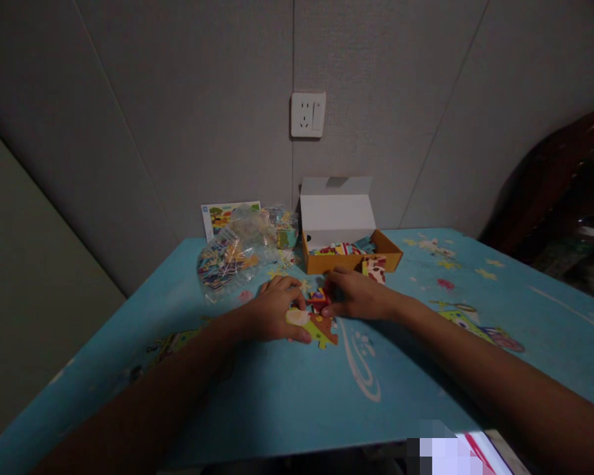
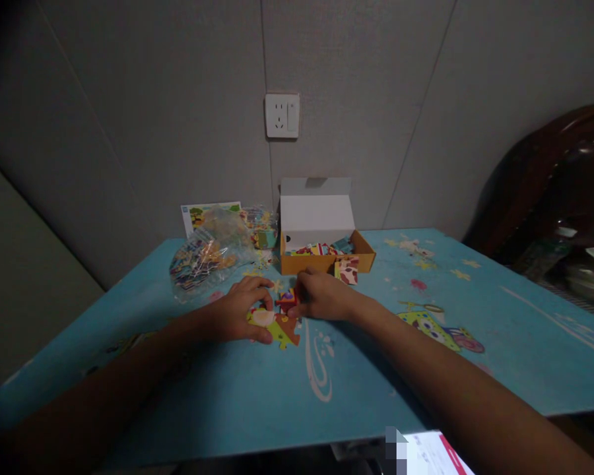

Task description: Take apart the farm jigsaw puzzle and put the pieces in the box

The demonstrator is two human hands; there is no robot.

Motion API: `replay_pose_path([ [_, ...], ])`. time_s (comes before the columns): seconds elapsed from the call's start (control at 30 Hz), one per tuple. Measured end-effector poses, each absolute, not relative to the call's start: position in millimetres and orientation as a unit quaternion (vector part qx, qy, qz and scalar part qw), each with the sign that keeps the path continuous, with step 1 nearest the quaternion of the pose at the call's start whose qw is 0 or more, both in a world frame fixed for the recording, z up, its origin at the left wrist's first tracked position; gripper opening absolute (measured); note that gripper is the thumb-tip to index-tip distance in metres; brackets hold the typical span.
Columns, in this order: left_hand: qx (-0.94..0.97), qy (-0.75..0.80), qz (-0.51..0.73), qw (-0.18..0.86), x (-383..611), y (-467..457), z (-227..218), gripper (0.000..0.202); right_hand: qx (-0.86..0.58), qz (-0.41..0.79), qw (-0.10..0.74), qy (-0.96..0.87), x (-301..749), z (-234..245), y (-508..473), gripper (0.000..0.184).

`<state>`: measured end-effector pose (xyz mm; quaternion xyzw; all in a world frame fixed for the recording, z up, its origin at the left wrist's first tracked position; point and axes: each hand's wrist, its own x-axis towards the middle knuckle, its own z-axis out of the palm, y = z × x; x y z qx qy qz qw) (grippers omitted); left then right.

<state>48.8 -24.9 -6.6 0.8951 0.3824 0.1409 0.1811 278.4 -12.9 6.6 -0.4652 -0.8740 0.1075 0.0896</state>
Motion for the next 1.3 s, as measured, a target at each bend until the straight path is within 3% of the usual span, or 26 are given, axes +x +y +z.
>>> replay_pose_path([
  [0.13, 0.893, 0.373, 0.165, 0.192, 50, -24, -8, 0.048, -0.468, 0.231, 0.222, -0.824, 286, 6, -10, 0.036],
  [0.2, 0.886, 0.371, 0.176, 0.215, 51, -23, -10, 0.041, -0.436, 0.325, 0.326, -0.773, 286, 8, -10, 0.032],
  [0.27, 0.882, 0.365, 0.193, 0.229, 51, -23, -10, 0.033, -0.401, 0.397, 0.367, -0.74, 284, 11, -13, 0.032],
  [0.37, 0.872, 0.374, 0.216, 0.228, 51, -24, -10, 0.025, -0.405, 0.386, 0.255, -0.789, 278, 14, -21, 0.039],
  [0.43, 0.865, 0.386, 0.232, 0.222, 51, -24, -9, 0.023, -0.428, 0.3, 0.155, -0.838, 274, 15, -27, 0.043],
  [0.5, 0.85, 0.408, 0.263, 0.203, 52, -23, -9, 0.025, -0.439, 0.216, 0.107, -0.865, 269, 14, -30, 0.042],
  [0.6, 0.806, 0.475, 0.311, 0.166, 52, -18, -9, 0.026, -0.445, 0.163, 0.102, -0.875, 265, 14, -33, 0.046],
  [0.77, 0.783, 0.505, 0.326, 0.16, 52, -14, -6, 0.018, -0.443, 0.178, 0.094, -0.874, 265, 15, -34, 0.04],
  [0.97, 0.811, 0.447, 0.324, 0.193, 60, -23, -4, 0.021, -0.411, 0.293, 0.121, -0.855, 265, 12, -36, 0.032],
  [1.17, 0.82, 0.425, 0.31, 0.226, 61, -25, -3, 0.025, -0.401, 0.383, 0.14, -0.82, 267, 10, -38, 0.04],
  [1.23, 0.831, 0.409, 0.288, 0.245, 60, -26, -2, 0.032, -0.387, 0.434, 0.143, -0.801, 266, 9, -39, 0.042],
  [1.3, 0.846, 0.387, 0.255, 0.264, 61, -28, -1, 0.056, -0.359, 0.501, 0.143, -0.774, 265, 7, -39, 0.042],
])
